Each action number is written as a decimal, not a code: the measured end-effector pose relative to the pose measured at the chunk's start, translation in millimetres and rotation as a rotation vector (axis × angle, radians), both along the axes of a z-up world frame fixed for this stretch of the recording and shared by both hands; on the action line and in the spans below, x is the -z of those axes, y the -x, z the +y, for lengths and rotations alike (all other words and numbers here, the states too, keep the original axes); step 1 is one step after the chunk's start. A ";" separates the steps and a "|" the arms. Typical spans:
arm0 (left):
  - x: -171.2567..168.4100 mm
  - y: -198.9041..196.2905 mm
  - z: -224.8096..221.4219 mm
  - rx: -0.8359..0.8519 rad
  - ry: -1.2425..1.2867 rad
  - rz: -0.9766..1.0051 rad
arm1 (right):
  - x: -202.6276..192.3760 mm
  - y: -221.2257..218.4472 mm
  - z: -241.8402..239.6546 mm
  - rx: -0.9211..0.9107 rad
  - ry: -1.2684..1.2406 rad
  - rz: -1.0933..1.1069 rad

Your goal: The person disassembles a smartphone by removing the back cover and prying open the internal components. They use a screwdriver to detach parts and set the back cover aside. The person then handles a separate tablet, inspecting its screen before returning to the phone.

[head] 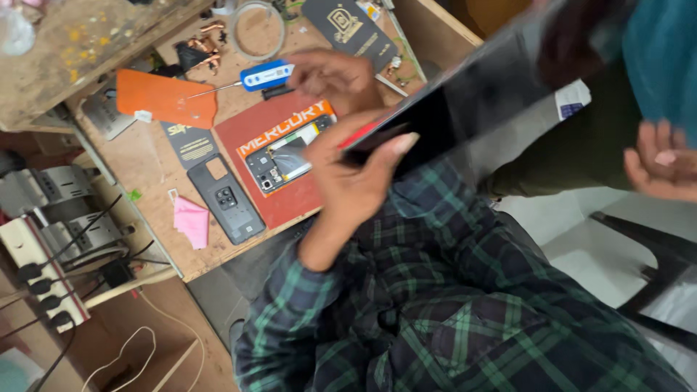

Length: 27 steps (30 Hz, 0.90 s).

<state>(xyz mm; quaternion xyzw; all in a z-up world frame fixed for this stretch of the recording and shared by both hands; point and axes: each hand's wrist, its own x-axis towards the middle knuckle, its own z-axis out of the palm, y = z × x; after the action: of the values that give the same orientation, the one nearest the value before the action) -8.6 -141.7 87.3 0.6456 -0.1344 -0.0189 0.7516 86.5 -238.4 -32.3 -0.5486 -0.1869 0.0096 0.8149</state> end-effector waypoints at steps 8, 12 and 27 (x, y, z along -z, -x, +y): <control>-44.1 11.1 153.7 -0.205 -0.164 -0.268 | -40.9 13.4 -44.9 -0.829 -0.077 0.218; -71.8 11.3 205.8 -0.004 -0.511 -0.465 | -64.2 29.9 -7.4 -1.076 -0.067 0.177; -90.0 20.9 222.3 0.214 -0.713 -0.304 | -73.1 95.7 57.7 -1.052 0.107 0.206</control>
<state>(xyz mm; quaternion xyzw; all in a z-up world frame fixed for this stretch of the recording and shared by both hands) -29.5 80.5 177.2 0.8436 -0.2956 -0.0467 0.4458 -9.1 -180.8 40.9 -0.4180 -0.3545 0.4798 0.6851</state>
